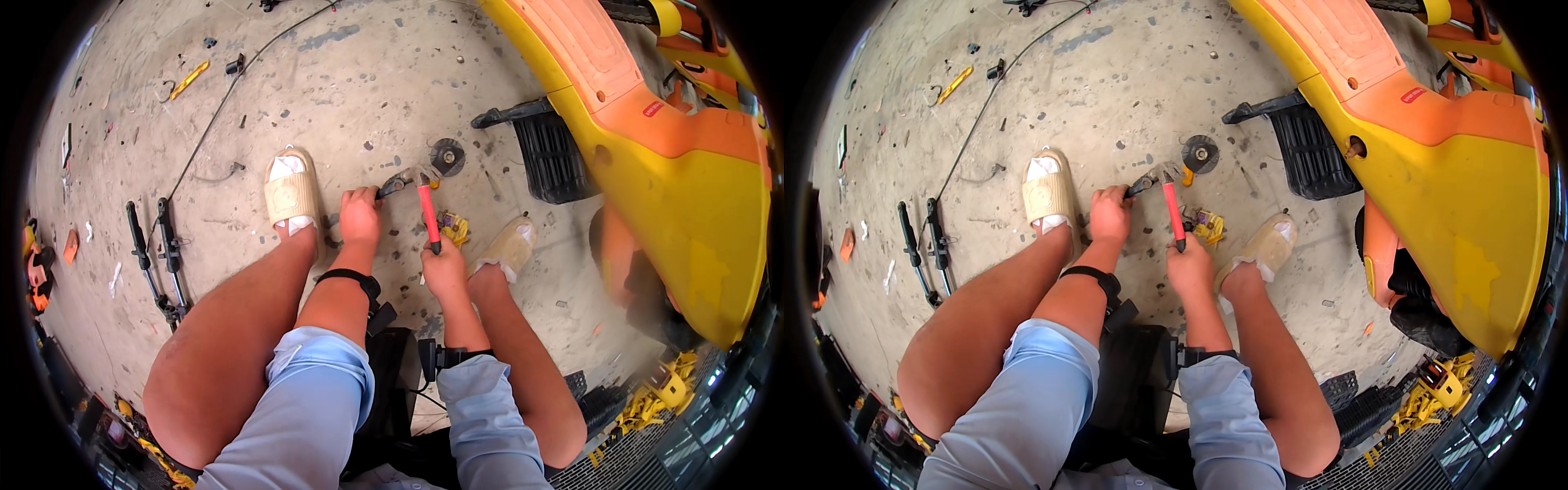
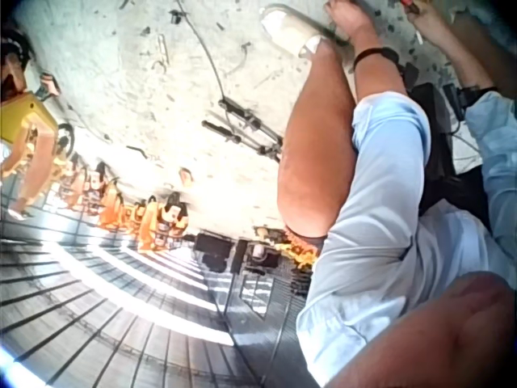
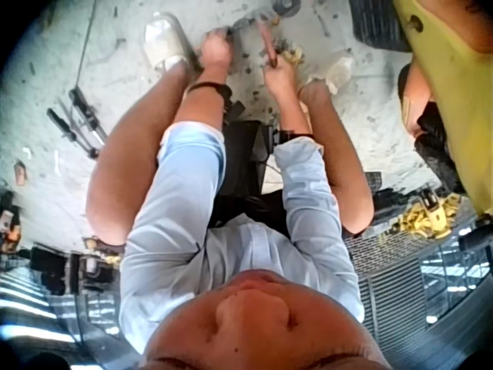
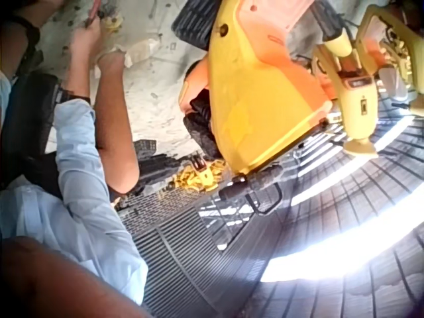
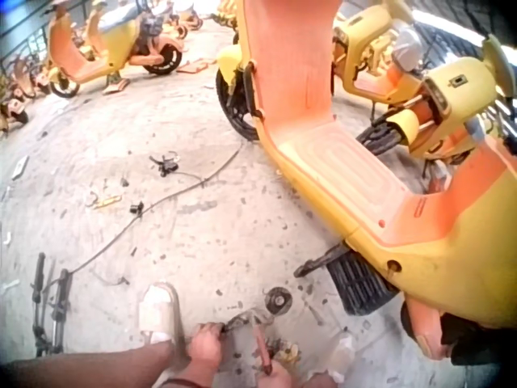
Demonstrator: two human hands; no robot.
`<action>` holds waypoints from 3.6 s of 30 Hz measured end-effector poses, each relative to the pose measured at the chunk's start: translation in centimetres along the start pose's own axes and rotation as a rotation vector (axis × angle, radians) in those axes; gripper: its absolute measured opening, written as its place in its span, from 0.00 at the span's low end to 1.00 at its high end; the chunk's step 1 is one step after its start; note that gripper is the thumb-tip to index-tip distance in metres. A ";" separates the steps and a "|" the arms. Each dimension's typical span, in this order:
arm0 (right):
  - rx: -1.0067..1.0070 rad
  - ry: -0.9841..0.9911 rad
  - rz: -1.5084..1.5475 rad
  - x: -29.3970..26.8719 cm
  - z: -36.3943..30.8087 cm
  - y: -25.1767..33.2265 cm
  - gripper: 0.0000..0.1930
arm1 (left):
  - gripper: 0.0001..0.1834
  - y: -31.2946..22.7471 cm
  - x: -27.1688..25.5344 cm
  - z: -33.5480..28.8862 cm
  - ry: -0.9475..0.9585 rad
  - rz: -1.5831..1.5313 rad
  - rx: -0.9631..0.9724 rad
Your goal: The person uses a hammer and a pair of pliers to disassemble or repair a black scooter pedal while sitting on the floor of a warehouse.
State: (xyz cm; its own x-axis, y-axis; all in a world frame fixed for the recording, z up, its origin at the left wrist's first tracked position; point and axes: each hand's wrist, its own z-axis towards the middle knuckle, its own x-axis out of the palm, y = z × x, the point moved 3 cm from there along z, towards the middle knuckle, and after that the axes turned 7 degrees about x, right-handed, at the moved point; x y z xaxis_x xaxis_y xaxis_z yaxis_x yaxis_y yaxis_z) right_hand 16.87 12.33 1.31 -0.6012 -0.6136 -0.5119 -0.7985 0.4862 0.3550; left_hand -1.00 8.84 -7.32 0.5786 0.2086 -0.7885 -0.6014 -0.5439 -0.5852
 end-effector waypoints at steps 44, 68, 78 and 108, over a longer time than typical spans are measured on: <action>0.013 -0.140 0.162 1.8 1.0 -3.7 0.11 | 0.12 0.5 0.3 -0.2 0.048 0.041 -0.022; -0.052 -0.046 0.115 1.4 3.3 -2.5 0.09 | 0.08 1.0 -0.4 0.1 0.150 0.155 0.023; 0.111 -0.025 0.179 6.1 3.7 -5.7 0.09 | 0.10 1.6 -0.3 -0.2 0.141 0.136 0.018; -0.145 -0.105 0.245 -1.2 1.9 6.4 0.11 | 0.18 1.0 0.4 2.4 -0.002 -0.194 -0.222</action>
State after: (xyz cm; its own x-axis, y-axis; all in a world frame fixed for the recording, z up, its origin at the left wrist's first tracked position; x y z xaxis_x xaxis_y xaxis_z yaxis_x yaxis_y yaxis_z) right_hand 12.48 17.38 2.68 -0.7758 -0.4176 -0.4730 -0.6310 0.5131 0.5819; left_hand -2.70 10.35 -8.68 0.6697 0.3276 -0.6665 -0.3441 -0.6584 -0.6694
